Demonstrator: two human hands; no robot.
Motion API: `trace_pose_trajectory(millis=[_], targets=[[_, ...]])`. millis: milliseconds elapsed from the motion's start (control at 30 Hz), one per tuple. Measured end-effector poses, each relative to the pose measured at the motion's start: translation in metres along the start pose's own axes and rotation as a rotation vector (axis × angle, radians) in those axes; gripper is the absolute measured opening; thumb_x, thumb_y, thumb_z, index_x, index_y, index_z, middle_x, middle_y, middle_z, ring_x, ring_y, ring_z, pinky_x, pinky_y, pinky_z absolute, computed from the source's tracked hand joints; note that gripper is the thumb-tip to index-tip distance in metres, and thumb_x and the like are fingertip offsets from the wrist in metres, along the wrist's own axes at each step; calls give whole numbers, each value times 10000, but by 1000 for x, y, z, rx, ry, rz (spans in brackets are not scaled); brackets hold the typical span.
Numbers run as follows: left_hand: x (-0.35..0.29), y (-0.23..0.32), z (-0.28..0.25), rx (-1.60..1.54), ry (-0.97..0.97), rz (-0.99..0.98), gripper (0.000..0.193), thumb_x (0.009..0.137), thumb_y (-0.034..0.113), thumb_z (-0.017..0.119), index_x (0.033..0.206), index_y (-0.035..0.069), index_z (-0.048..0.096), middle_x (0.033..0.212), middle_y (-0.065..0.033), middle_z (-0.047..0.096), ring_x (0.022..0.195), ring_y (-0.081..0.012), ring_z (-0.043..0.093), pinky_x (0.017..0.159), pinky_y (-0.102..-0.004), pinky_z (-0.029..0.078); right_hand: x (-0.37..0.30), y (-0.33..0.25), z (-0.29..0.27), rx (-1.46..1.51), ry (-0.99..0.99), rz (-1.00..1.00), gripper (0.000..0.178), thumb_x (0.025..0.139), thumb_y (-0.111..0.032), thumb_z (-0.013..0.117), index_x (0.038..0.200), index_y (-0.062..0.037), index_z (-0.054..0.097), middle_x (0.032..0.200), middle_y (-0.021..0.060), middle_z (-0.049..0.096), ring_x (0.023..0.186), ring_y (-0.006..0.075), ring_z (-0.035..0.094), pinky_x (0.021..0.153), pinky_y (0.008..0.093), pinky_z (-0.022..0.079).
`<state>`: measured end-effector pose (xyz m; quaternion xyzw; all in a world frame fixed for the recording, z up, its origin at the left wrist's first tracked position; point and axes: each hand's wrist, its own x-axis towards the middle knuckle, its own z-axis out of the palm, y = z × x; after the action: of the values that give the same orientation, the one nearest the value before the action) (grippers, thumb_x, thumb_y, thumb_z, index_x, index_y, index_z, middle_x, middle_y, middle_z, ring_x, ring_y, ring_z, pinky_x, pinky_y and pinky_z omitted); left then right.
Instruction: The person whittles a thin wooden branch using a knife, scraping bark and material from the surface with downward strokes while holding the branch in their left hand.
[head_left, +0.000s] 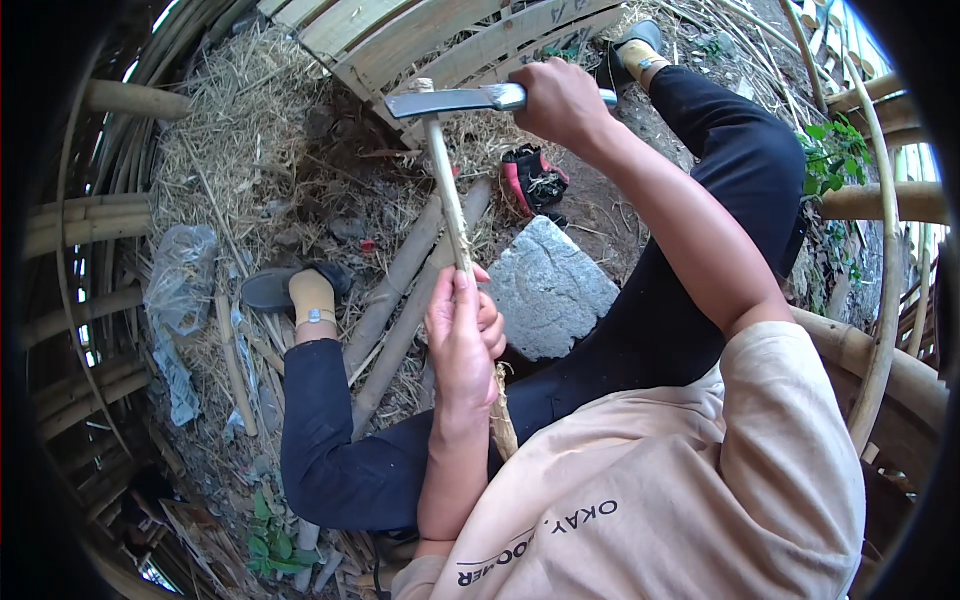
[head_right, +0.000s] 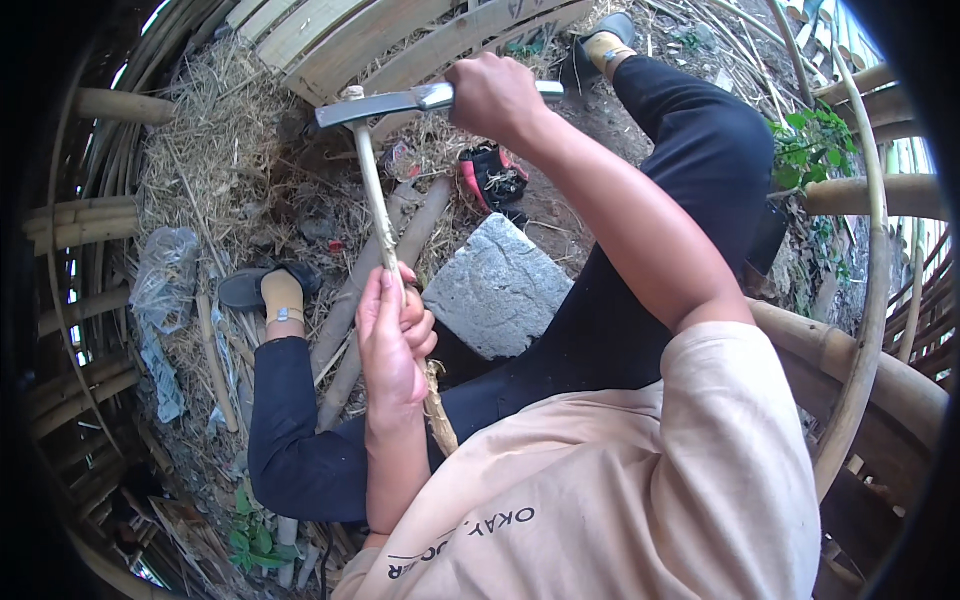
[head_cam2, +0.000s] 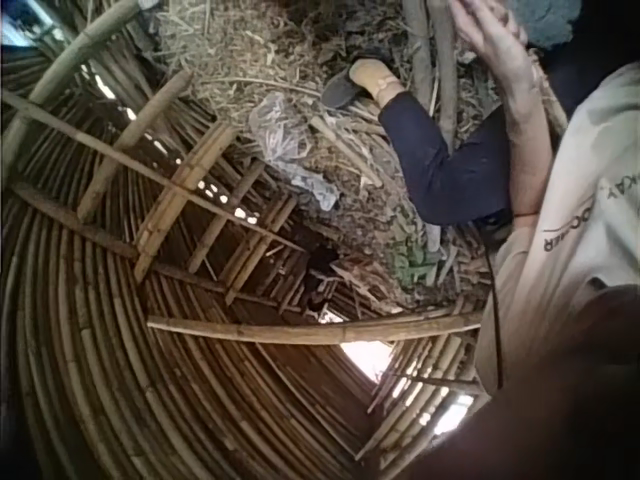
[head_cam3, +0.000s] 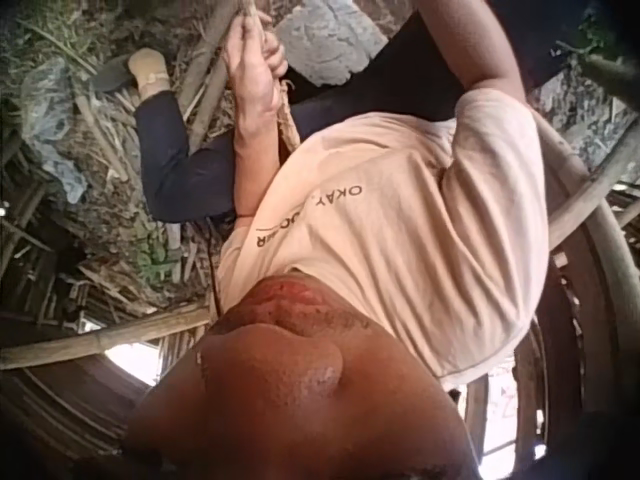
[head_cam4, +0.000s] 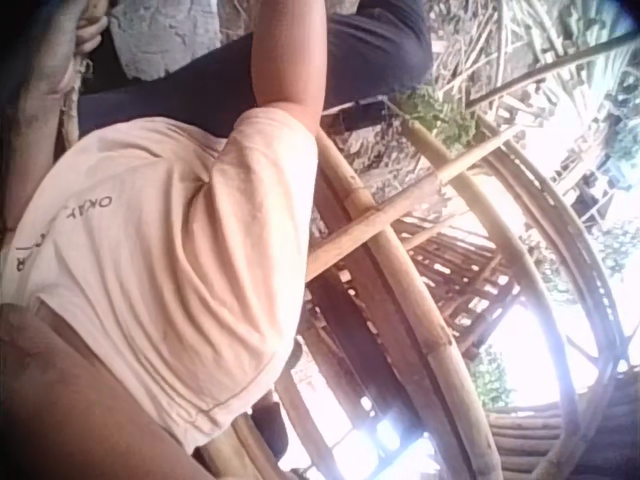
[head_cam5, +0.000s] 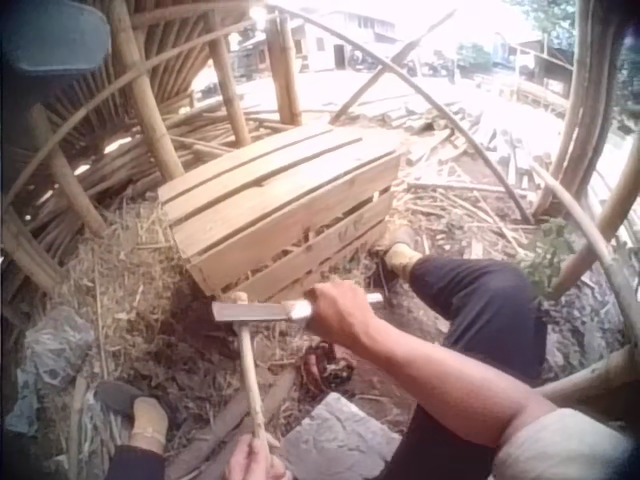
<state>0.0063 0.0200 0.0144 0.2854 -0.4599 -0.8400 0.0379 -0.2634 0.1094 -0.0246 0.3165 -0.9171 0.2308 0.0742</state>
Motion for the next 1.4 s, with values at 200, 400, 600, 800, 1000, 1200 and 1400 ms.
trace_pose_trajectory(millis=[200, 400, 600, 800, 1000, 1200, 1400], targets=[[1, 5, -2, 17, -20, 3, 218, 1087, 256, 417, 1060, 79, 541, 627, 89, 315, 467, 13, 228, 392, -170, 162, -8, -4, -8, 128, 51, -43, 159, 723, -146, 676, 857, -84, 735, 759, 160, 706, 739, 343, 714, 728, 464, 576], [9, 1, -12, 21, 46, -42, 254, 1089, 270, 410, 1088, 62, 556, 624, 86, 316, 475, 12, 236, 391, -167, 180, -29, -34, -18, 87, -261, -140, 160, 698, -170, 699, 823, -75, 729, 725, 160, 690, 698, 362, 694, 696, 459, 570], [-1, -8, 2, 204, 105, 72, 240, 1090, 270, 417, 1101, 74, 554, 621, 87, 341, 471, 20, 266, 393, -165, 193, -34, -39, -24, 74, -326, -135, 171, 676, -167, 699, 812, -68, 729, 722, 174, 690, 714, 370, 696, 696, 456, 575], [-4, -7, 15, 294, 17, 134, 224, 1087, 266, 431, 1083, 73, 544, 650, 91, 359, 492, 28, 294, 406, -157, 197, -7, 12, -28, -21, 84, -100, 181, 702, -156, 685, 867, -111, 745, 763, 157, 705, 752, 348, 706, 714, 458, 572], [4, 0, 3, 131, 58, 9, 234, 1084, 257, 439, 1106, 57, 557, 650, 90, 352, 493, 24, 260, 419, -166, 175, -25, -10, -26, 37, -136, -73, 177, 728, -165, 684, 887, -106, 731, 757, 143, 704, 712, 338, 703, 699, 448, 580], [12, -1, -6, 97, 82, -35, 244, 1081, 256, 439, 1118, 53, 569, 649, 86, 356, 492, 23, 261, 420, -163, 183, -42, -35, -16, 23, -340, -279, 110, 672, -121, 708, 778, -108, 681, 627, 85, 646, 584, 288, 664, 581, 418, 544], [15, -5, -7, 100, 99, -40, 238, 1081, 247, 436, 1116, 56, 575, 649, 78, 365, 488, 19, 262, 410, -160, 198, -49, -40, -20, 33, -363, -348, 167, 619, -140, 704, 768, -90, 649, 651, 123, 643, 667, 344, 670, 613, 455, 532]])
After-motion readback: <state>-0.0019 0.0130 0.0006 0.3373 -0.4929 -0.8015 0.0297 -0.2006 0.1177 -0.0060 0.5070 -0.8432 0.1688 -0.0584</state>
